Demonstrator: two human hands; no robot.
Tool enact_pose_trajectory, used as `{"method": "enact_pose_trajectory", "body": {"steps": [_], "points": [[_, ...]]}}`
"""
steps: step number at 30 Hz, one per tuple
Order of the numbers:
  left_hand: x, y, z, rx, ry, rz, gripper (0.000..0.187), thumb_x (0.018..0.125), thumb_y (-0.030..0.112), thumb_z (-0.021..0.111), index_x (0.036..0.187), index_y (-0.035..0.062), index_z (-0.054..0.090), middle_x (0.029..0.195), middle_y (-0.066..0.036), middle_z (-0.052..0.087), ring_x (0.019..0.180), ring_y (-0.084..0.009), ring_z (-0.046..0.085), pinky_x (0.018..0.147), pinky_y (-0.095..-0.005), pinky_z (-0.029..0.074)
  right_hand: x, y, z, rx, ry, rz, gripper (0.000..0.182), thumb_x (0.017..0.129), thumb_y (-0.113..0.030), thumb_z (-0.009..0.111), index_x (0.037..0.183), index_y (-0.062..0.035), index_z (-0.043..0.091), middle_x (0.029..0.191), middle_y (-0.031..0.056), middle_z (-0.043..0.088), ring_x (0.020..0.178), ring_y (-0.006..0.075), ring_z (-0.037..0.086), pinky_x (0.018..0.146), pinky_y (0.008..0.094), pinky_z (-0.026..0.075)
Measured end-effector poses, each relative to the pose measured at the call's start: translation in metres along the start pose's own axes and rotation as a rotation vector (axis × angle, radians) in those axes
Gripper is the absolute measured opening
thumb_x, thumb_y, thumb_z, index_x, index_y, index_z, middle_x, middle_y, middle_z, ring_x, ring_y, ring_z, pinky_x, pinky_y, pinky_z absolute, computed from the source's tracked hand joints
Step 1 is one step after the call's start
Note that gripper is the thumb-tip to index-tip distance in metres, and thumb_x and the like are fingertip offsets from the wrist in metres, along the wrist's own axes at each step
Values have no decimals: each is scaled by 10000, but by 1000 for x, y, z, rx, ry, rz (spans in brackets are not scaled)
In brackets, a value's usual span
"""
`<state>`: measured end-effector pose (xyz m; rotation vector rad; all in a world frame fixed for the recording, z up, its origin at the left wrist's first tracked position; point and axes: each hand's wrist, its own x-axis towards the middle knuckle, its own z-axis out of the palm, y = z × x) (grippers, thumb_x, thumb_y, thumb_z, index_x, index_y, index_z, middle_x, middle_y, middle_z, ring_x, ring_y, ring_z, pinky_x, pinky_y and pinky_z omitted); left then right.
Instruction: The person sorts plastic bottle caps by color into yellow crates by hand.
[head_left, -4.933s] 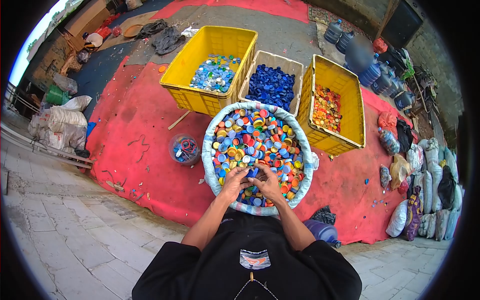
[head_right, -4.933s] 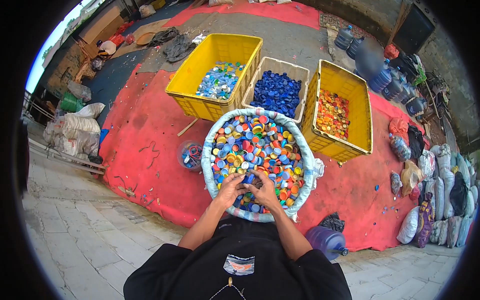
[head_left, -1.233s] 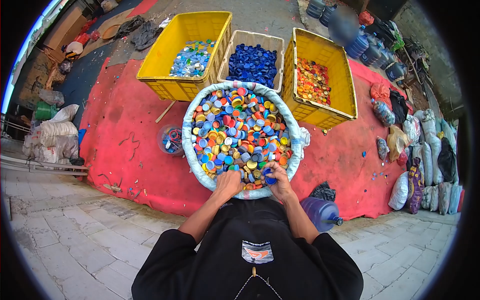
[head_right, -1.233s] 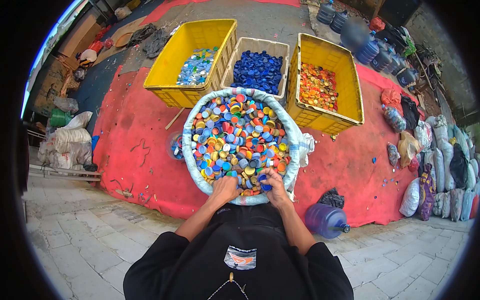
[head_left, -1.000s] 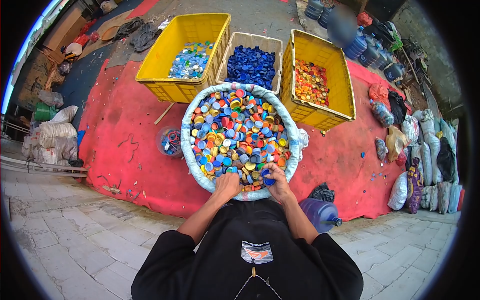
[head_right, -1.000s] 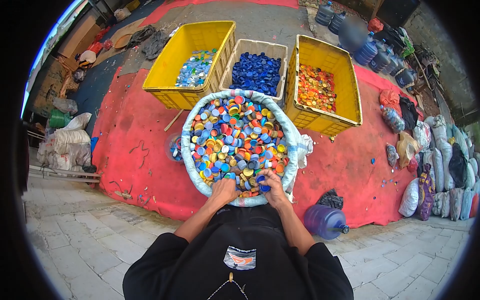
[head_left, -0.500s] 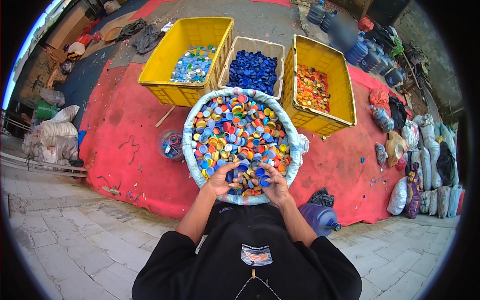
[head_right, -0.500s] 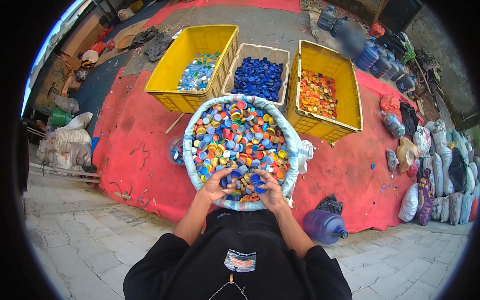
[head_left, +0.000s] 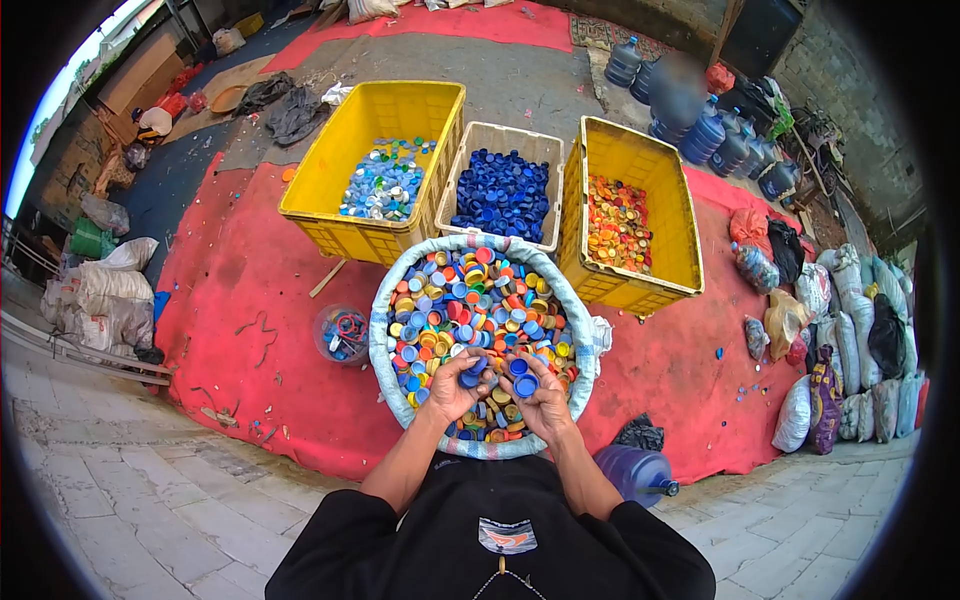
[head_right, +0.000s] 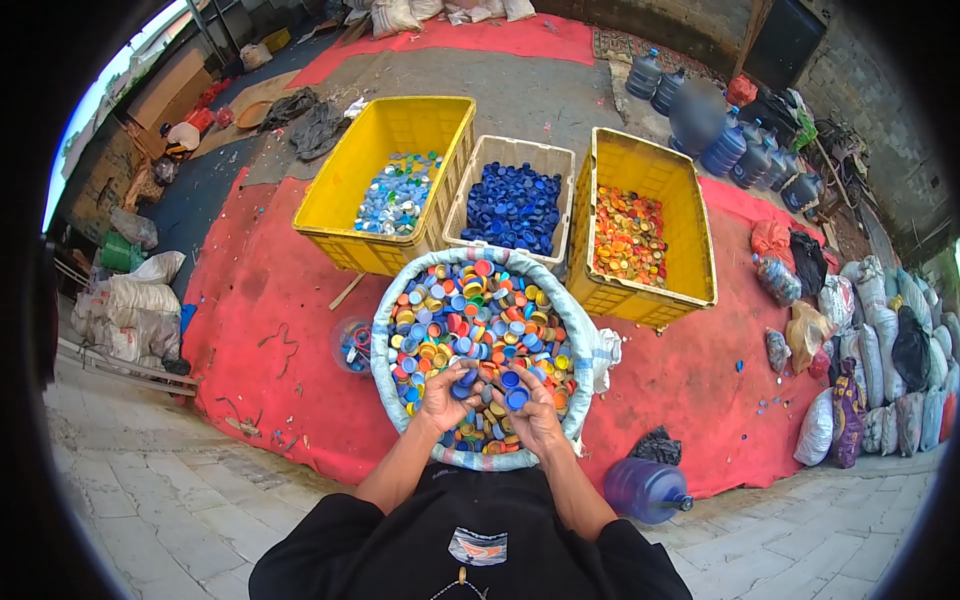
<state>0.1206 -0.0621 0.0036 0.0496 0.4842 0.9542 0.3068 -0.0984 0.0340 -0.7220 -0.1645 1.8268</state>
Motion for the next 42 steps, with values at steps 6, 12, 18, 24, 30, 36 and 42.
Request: {"method": "enact_pose_trajectory", "body": {"steps": [6, 12, 18, 24, 30, 36, 42], "points": [[27, 19, 7, 62, 141, 6, 260, 883, 115, 546, 1108, -15, 561, 974, -142, 649, 821, -236, 643, 700, -350, 557, 27, 1, 6, 2, 95, -36, 813, 539, 185, 371, 1343, 66, 381, 1299, 204, 468, 1266, 317, 463, 1116, 459, 356], [104, 58, 29, -9, 236, 25, 303, 895, 126, 513, 1094, -102, 501, 1040, -214, 588, 956, -304, 613, 860, -423, 544, 89, -30, 33, -53, 153, -132, 692, 615, 195, 343, 1305, 146, 354, 1238, 238, 470, 1233, 351, 478, 1112, 461, 372], [173, 144, 133, 69, 176, 207, 1071, 835, 491, 573, 1480, -44, -94, 1550, -284, -43, 1459, -380, -30, 1166, -513, 73, 186, -96, 79, -116, 103, -403, 158, 865, 92, 461, 1018, 85, 419, 1053, 191, 499, 1104, 322, 545, 990, 402, 462], [60, 118, 169, 112, -13, 544, 161, 932, 191, 559, 824, 72, 548, 748, -14, 515, 753, -166, 533, 923, -453, 469, 143, -77, 57, -319, 271, -388, 709, 830, 80, 482, 1427, 122, 100, 1413, 330, 272, 1270, 405, 428, 1042, 418, 422], [-119, 62, 228, 408, -529, 1333, 292, 921, 151, 562, 647, 108, 471, 574, -15, 443, 542, -133, 449, 867, -483, 489, 75, -25, -1, -555, 382, -323, 621, 863, 31, 509, 1414, 58, 224, 1408, 277, 348, 1226, 327, 497, 950, 376, 490], [-185, 38, 265, 285, -1174, 1401, 394, 843, 28, 659, 531, 150, 452, 487, 37, 425, 447, -67, 470, 831, -279, 544, 46, 10, -26, -787, 374, -251, 594, 812, 44, 480, 1380, 30, 305, 1388, 242, 399, 1197, 295, 516, 923, 351, 491], [-201, 23, 265, 213, -1131, 1542, 460, 815, -107, 585, 519, 193, 401, 477, 61, 391, 435, -45, 444, 780, -231, 547, 45, 24, -24, -1021, 264, -243, 568, 801, 63, 464, 1356, 35, 347, 1322, 231, 463, 1156, 283, 540, 941, 357, 478]]}}
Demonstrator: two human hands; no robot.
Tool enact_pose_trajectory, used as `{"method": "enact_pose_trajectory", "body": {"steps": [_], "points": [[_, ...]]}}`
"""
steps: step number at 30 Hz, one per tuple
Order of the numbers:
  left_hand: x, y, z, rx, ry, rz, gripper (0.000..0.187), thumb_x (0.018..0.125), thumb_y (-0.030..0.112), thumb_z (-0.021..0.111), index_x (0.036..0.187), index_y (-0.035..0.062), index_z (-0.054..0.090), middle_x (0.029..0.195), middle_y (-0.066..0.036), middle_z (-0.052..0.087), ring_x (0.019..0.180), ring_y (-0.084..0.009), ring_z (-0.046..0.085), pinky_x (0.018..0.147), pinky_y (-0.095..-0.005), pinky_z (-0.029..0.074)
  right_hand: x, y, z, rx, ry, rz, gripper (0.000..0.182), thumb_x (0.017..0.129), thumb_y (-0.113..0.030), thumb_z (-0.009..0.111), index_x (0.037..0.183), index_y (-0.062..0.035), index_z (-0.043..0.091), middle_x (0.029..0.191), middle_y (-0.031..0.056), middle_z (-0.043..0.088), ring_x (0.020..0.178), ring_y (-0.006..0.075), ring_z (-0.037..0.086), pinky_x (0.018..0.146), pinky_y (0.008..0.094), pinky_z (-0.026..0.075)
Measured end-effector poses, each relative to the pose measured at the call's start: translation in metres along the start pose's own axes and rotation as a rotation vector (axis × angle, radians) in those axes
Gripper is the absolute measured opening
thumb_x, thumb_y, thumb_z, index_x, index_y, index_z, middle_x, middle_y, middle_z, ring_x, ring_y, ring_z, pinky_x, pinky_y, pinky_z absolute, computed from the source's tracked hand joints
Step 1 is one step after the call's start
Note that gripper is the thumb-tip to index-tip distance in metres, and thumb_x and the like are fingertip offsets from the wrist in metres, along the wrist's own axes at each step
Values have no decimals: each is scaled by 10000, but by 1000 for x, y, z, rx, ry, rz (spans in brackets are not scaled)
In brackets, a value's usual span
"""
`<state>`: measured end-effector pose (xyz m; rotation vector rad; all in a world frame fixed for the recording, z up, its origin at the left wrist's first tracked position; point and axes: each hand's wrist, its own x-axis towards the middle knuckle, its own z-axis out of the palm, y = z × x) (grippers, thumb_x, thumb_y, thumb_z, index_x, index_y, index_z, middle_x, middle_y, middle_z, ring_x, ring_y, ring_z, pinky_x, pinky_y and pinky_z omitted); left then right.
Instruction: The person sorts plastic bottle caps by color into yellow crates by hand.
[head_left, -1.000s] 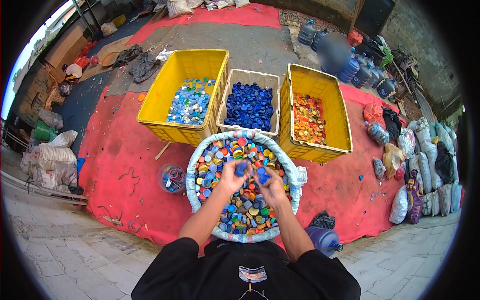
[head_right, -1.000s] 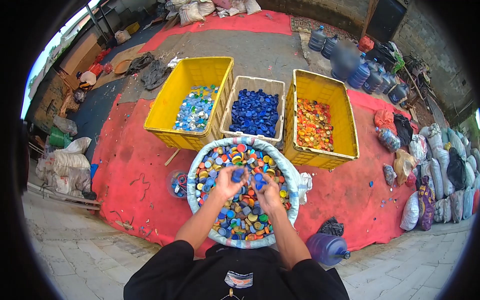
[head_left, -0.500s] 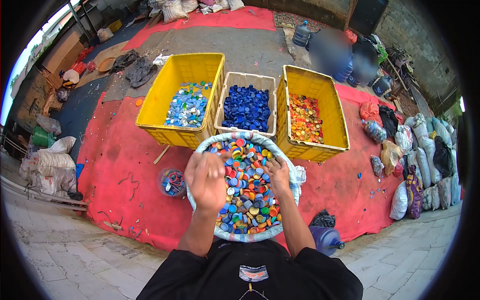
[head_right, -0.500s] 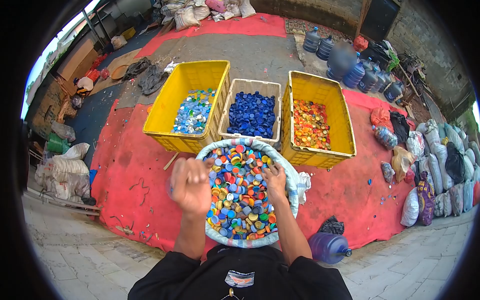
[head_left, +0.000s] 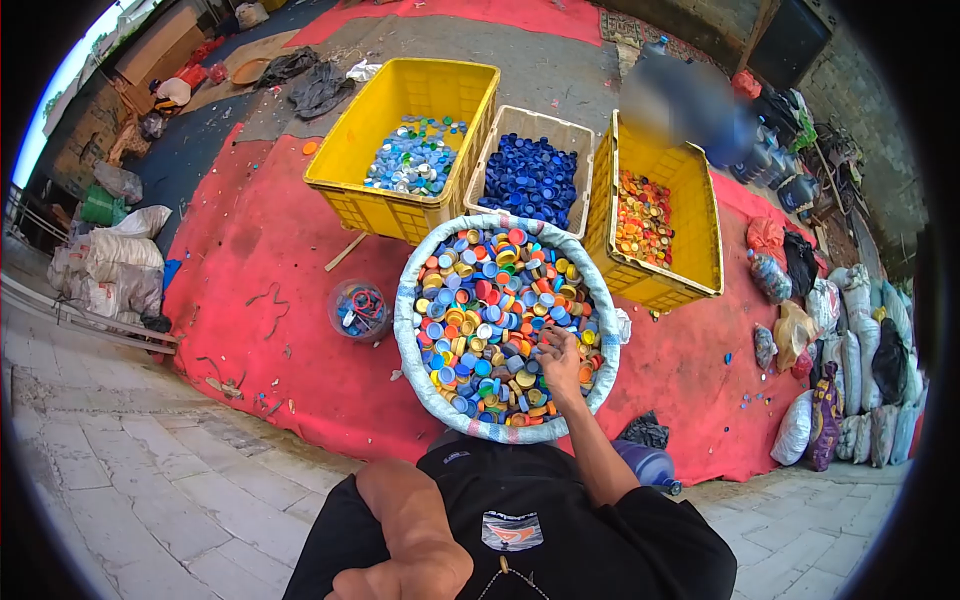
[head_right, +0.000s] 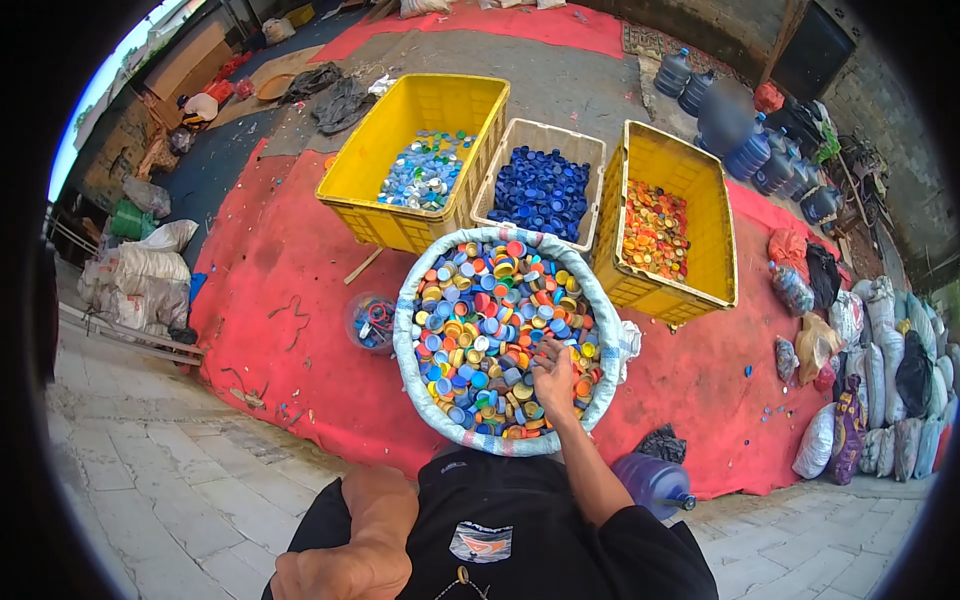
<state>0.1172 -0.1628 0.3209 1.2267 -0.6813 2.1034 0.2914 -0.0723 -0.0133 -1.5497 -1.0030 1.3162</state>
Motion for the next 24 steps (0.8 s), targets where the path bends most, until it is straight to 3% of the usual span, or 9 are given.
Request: {"method": "enact_pose_trajectory", "body": {"steps": [9, 13, 17, 20, 21, 24], "points": [[2, 30, -1, 28, 25, 3, 481, 783, -174, 554, 503, 188, 406, 492, 59, 401, 435, -38, 456, 812, -251, 563, 2, 3, 45, -194, -128, -109, 538, 757, 41, 485, 1291, 63, 421, 1206, 242, 565, 1051, 275, 604, 910, 373, 493], [7, 41, -14, 15, 22, -17, 475, 770, -193, 546, 500, 172, 407, 493, 53, 418, 439, -40, 473, 823, -265, 570, 5, 0, 64, -336, -150, -178, 478, 780, 29, 505, 1254, 30, 449, 1085, 175, 623, 937, 217, 619, 862, 344, 505], [4, 57, -21, 32, 68, -8, 467, 773, -181, 559, 499, 164, 407, 489, 45, 430, 438, -46, 478, 811, -270, 575, 13, -4, 84, -454, -152, -181, 451, 786, -9, 544, 1230, 34, 475, 1013, 164, 655, 844, 242, 642, 774, 367, 527], [5, 61, -37, 120, 5, 142, 462, 807, -136, 578, 498, 166, 413, 484, 39, 430, 429, -55, 471, 810, -274, 575, 18, -10, 98, -623, -138, -298, 467, 787, -50, 584, 1235, 25, 478, 994, 165, 662, 836, 269, 645, 758, 383, 520], [9, 62, -43, 101, 24, 134, 452, 818, -106, 592, 501, 165, 419, 483, 37, 429, 431, -59, 472, 807, -283, 576, 20, -9, 104, -619, -103, -337, 466, 772, -98, 617, 1212, 10, 505, 959, 168, 678, 831, 318, 602, 765, 448, 474], [18, 72, -62, 97, 83, 82, 424, 849, -8, 634, 511, 157, 440, 479, 31, 425, 437, -72, 478, 797, -307, 577, 24, -12, 115, -760, -65, -405, 466, 782, -124, 641, 1210, 3, 510, 954, 146, 685, 900, 341, 584, 807, 459, 454]]}}
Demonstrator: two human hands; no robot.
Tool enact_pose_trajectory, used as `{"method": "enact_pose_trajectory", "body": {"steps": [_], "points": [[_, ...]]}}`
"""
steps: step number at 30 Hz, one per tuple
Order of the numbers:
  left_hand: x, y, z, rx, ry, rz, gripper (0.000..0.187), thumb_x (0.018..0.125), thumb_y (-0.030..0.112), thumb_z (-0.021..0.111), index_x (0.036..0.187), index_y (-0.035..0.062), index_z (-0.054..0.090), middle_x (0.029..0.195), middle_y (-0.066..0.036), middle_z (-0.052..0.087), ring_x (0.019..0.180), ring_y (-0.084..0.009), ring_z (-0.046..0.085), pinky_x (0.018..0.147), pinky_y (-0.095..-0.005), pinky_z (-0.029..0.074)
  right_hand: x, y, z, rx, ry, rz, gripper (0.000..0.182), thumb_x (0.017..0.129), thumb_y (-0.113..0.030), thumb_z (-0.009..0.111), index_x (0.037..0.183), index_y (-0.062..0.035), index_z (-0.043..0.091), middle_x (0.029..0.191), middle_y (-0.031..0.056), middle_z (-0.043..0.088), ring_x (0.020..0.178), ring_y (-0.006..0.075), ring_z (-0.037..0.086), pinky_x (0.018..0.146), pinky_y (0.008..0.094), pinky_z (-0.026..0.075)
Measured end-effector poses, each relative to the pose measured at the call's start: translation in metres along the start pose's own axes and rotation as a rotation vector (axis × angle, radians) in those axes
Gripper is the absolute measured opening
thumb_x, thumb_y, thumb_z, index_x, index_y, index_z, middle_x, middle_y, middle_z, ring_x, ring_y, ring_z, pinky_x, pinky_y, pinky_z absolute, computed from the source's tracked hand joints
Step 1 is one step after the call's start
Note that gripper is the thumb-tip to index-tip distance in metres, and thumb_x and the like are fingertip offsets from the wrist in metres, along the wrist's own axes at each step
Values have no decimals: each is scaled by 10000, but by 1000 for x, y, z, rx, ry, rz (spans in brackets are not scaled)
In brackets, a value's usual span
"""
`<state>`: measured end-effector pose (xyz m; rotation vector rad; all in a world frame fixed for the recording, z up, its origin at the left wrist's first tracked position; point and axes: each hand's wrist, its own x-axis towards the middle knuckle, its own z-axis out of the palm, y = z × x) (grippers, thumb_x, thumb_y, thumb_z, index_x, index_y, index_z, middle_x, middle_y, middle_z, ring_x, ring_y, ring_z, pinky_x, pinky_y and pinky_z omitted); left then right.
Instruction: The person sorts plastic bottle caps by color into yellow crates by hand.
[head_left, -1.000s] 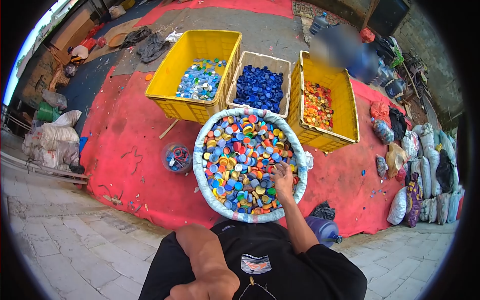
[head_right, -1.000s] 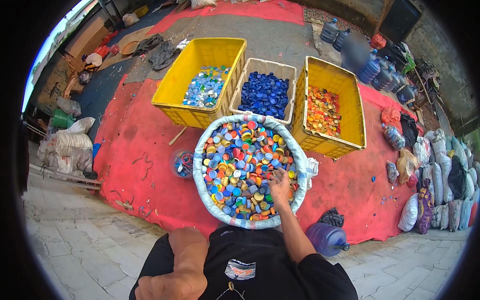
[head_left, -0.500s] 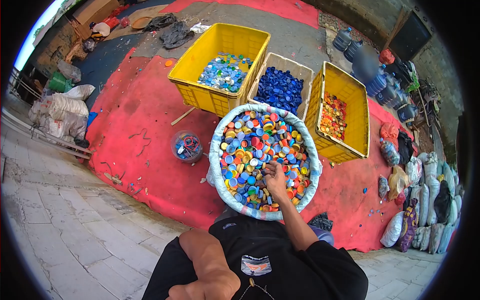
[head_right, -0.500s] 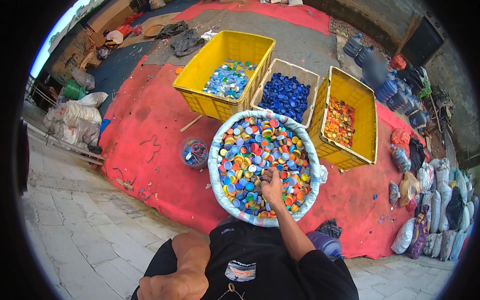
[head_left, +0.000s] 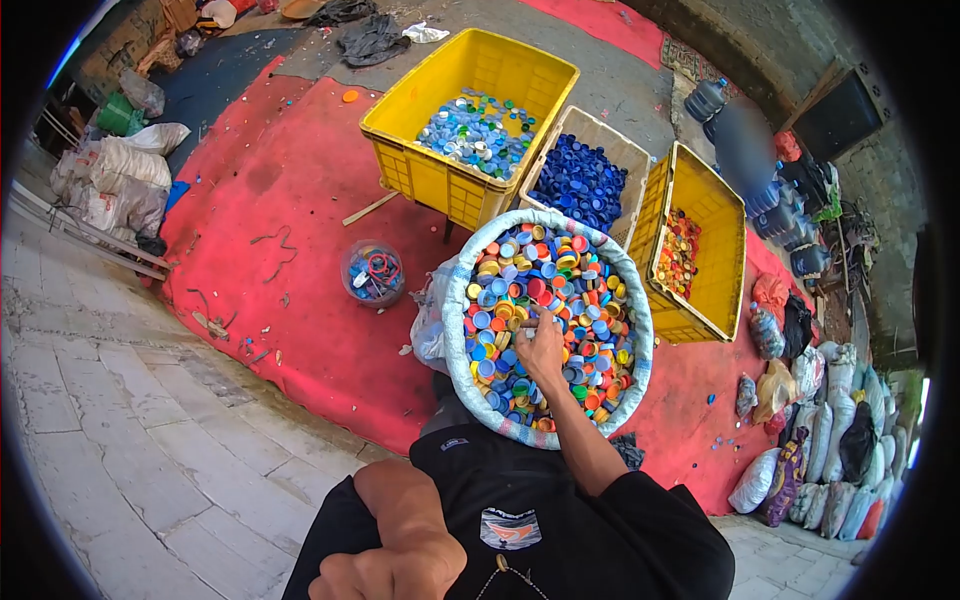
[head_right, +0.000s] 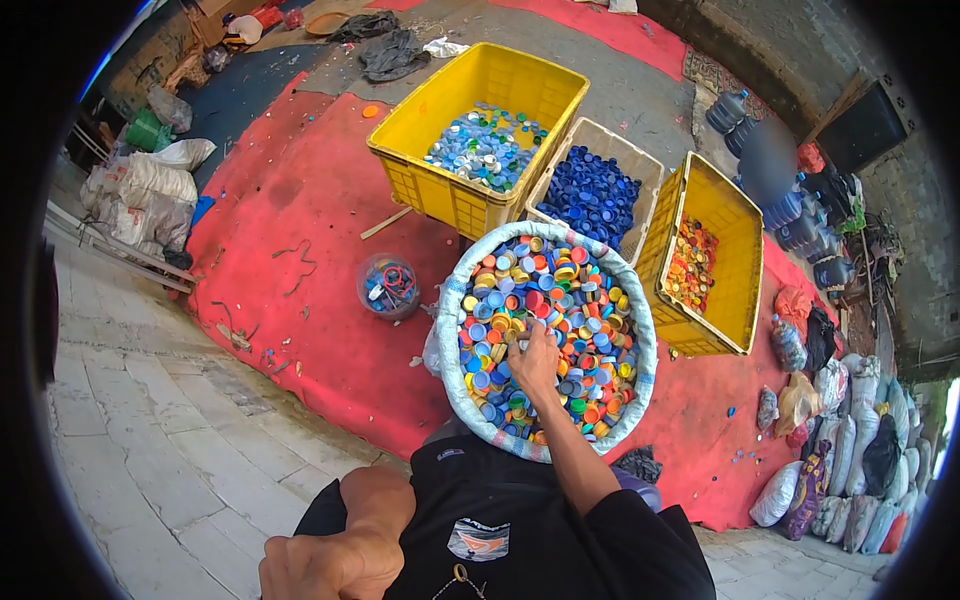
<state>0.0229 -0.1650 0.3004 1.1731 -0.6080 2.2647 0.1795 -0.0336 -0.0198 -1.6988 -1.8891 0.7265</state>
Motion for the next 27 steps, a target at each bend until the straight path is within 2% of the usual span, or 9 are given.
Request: {"method": "enact_pose_trajectory", "body": {"steps": [5, 8, 11, 14, 16, 18, 20, 23, 27], "points": [[-6, 14, -43, 152, 39, -106, 395, 871, 182, 678, 534, 112, 485, 476, 9, 424, 449, -110, 495, 784, -328, 570, 6, -9, 11, -181, 16, 36, 520, 776, -225, 715, 1228, -48, 528, 846, 15, 705, 948, 282, 549, 825, 440, 357], [-18, 17, -70, 257, 118, -207, 466, 858, 343, 689, 532, 82, 484, 473, -1, 428, 433, -132, 490, 796, -337, 571, 8, -11, 17, -229, 29, 70, 499, 792, -219, 690, 1226, -36, 522, 848, 37, 710, 959, 299, 551, 808, 479, 331], [-44, 16, -94, 328, 208, -266, 328, 870, 152, 633, 593, 76, 475, 548, -21, 471, 474, -152, 457, 649, -416, 508, 9, -11, 21, -215, 32, 77, 497, 802, -237, 682, 1227, -37, 521, 839, 34, 705, 980, 280, 544, 836, 472, 303], [-58, 8, -115, 480, 302, -491, 302, 850, 109, 610, 590, 57, 466, 538, -20, 454, 479, -140, 446, 607, -396, 493, 10, -14, 18, -97, 37, 161, 485, 807, -221, 678, 1228, -43, 518, 827, 26, 697, 984, 273, 551, 842, 443, 284], [-72, 3, -137, 594, 296, -684, 299, 865, 134, 611, 611, 75, 465, 551, -26, 482, 501, -143, 414, 642, -376, 454, 9, -7, 11, 101, 116, 182, 477, 823, -154, 675, 1236, -1, 492, 816, 68, 684, 918, 261, 593, 855, 448, 376], [-105, -9, -171, 661, 235, -796, 199, 795, 31, 639, 650, 32, 503, 582, -23, 495, 479, -142, 437, 606, -379, 483, 6, -3, -2, 342, 178, 247, 478, 832, -110, 670, 1242, 29, 468, 825, 95, 680, 896, 252, 613, 860, 435, 438], [-121, -20, -183, 877, 162, -1151, 132, 767, 39, 692, 812, 13, 571, 644, -45, 551, 533, -180, 483, 621, -357, 472, 3, -12, -30, 637, 182, 407, 537, 824, -34, 656, 1274, 76, 384, 802, 87, 640, 851, 196, 647, 847, 346, 513], [-167, -39, -210, 1089, -266, -1307, 343, 739, 94, 750, 1022, 7, 576, 788, -78, 616, 699, -236, 545, 694, -356, 461, -11, -9, -53, 1168, 338, 492, 427, 819, -1, 555, 1216, 39, 403, 832, 77, 610, 744, 186, 622, 785, 354, 533], [-218, -47, -226, 1279, -751, -1427, 571, 694, 146, 783, 1186, 0, 532, 999, -121, 631, 932, -300, 532, 842, -418, 404, -40, 12, -60, 1529, 356, 562, 274, 835, -173, 542, 1089, -79, 503, 814, 44, 564, 671, 188, 569, 638, 305, 470]]}}
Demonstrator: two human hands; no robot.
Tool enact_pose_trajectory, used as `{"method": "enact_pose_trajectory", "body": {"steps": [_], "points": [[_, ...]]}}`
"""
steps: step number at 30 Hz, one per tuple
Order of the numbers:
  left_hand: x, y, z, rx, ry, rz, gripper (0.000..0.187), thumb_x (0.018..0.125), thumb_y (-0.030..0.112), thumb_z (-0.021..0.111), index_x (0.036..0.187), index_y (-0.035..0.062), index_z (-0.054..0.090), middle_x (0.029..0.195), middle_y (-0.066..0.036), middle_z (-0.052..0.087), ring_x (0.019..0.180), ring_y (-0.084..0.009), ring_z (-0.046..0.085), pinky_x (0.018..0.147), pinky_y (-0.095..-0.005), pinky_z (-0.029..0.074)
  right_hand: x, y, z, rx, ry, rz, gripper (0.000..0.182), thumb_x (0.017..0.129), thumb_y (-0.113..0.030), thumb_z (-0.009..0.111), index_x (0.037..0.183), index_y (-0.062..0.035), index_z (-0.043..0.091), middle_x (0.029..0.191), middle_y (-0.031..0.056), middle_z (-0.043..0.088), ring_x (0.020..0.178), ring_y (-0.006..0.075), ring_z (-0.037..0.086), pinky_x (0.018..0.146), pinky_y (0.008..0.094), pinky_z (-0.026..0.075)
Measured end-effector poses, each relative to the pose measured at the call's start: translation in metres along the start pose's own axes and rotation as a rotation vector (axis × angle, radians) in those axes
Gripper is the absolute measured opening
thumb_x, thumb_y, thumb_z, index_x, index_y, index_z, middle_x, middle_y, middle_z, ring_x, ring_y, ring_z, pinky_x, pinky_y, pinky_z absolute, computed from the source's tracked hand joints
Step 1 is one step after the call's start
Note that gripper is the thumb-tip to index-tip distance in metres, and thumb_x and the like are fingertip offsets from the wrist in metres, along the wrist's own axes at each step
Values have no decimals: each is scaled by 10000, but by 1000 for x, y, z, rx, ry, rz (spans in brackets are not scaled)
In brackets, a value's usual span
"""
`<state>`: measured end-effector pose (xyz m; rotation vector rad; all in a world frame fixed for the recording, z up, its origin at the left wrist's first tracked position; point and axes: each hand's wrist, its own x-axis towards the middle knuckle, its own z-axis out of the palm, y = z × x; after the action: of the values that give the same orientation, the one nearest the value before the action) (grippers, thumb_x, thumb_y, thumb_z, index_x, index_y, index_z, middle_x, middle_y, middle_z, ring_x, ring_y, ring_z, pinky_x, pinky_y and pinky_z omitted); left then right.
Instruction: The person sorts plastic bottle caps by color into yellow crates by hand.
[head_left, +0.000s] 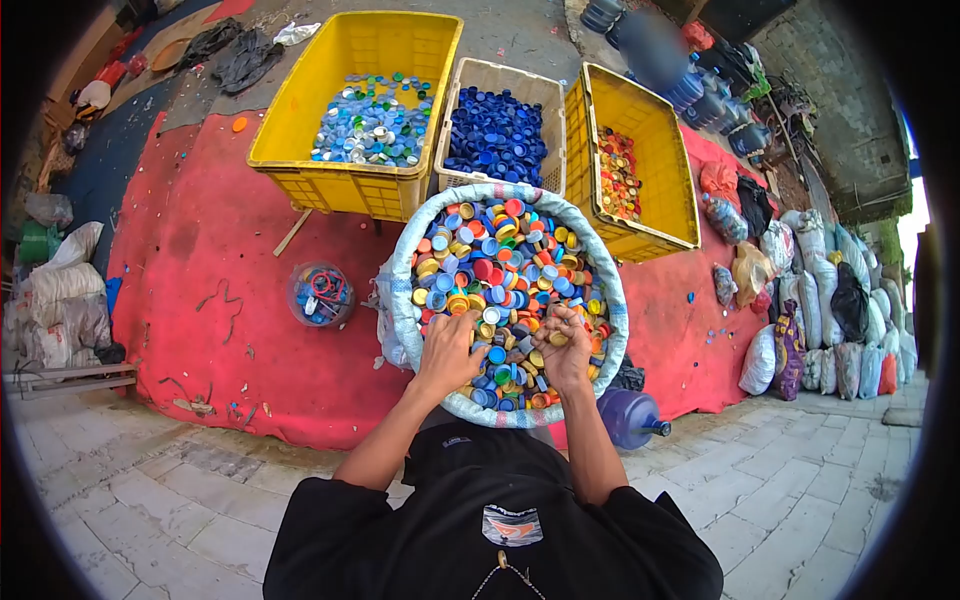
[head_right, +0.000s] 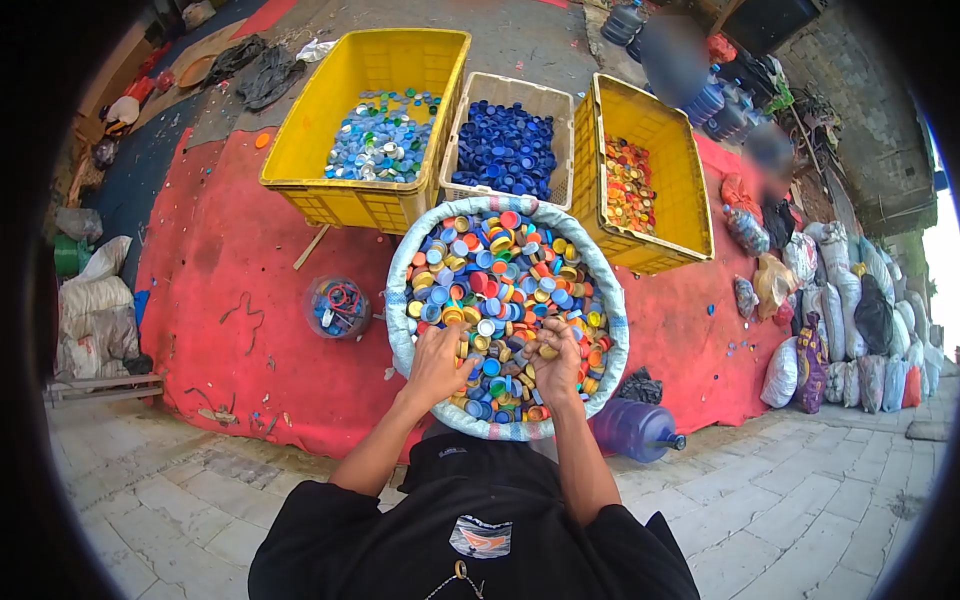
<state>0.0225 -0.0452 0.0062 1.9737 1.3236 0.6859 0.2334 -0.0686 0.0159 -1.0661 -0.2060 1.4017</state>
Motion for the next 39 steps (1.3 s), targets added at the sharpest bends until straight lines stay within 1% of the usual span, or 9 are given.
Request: {"method": "enact_pose_trajectory", "body": {"steps": [6, 9, 19, 22, 26, 29, 30, 34, 39], "points": [[10, 5, 24, 214, 36, 45, 563, 698, 149, 769, 1185, -3, 531, 1010, -158, 643, 956, -313, 543, 818, -430, 398, -22, 1, -28, 222, -20, 216, 169, 844, -206, 567, 981, -112, 537, 760, 11, 541, 569, 111, 469, 510, 252, 358], [14, 6, 30, 275, 3, 17, 559, 693, 144, 775, 1176, 3, 530, 1004, -172, 648, 956, -319, 553, 800, -436, 396, -30, 6, -29, 23, 28, 110, 152, 854, -172, 595, 980, -106, 542, 754, 4, 529, 546, 97, 460, 496, 246, 355], [17, 5, 44, 333, 17, 15, 508, 686, 137, 782, 1124, 14, 555, 939, -177, 663, 909, -334, 578, 770, -441, 412, -30, 10, -37, -118, -45, 110, 170, 863, -115, 608, 1016, -84, 541, 716, -13, 508, 514, 80, 434, 484, 239, 354], [13, 5, 41, 239, 70, 23, 450, 719, 125, 765, 1112, 13, 577, 939, -156, 662, 859, -276, 598, 763, -403, 448, -25, 9, -36, -367, -16, 86, 188, 860, -101, 625, 1026, -71, 542, 720, -13, 523, 527, 92, 465, 506, 254, 393], [6, 33, 16, -498, 75, -342, 340, 805, 115, 676, 1114, -3, 600, 921, -83, 634, 776, -138, 576, 720, -307, 465, -3, 27, -57, -872, -107, -188, 269, 841, -84, 647, 1074, 16, 556, 840, 80, 653, 659, 157, 633, 580, 287, 494], [-10, 21, 7, -1454, 61, -461, 311, 845, 196, 621, 1079, -8, 609, 899, -74, 612, 761, -150, 567, 693, -311, 460, -12, -1, -26, -1292, -230, -283, 366, 798, -84, 676, 1119, 22, 537, 919, 124, 675, 713, 207, 645, 671, 329, 510], [-14, 23, 2, -1680, 82, -479, 303, 874, 258, 557, 1015, -5, 612, 875, -75, 592, 745, -157, 554, 675, -313, 452, -8, 3, -25, -1318, -308, -436, 437, 766, -101, 696, 1149, 27, 530, 1000, 187, 675, 814, 301, 671, 719, 383, 517], [-38, 22, -2, -1930, 219, -556, 259, 904, 287, 554, 916, 33, 600, 864, -82, 583, 754, -180, 556, 654, -320, 457, -3, 10, -21, -1553, -361, -454, 452, 775, -142, 692, 1174, -11, 523, 1031, 219, 656, 884, 411, 640, 751, 474, 509], [-59, 11, 3, -2055, 369, -631, 192, 945, 245, 551, 913, 58, 584, 823, -53, 569, 733, -167, 553, 602, -280, 469, -4, 11, -11, -1701, -404, -438, 455, 779, -156, 681, 1177, -19, 510, 1024, 223, 643, 870, 422, 636, 724, 500, 513]]}}
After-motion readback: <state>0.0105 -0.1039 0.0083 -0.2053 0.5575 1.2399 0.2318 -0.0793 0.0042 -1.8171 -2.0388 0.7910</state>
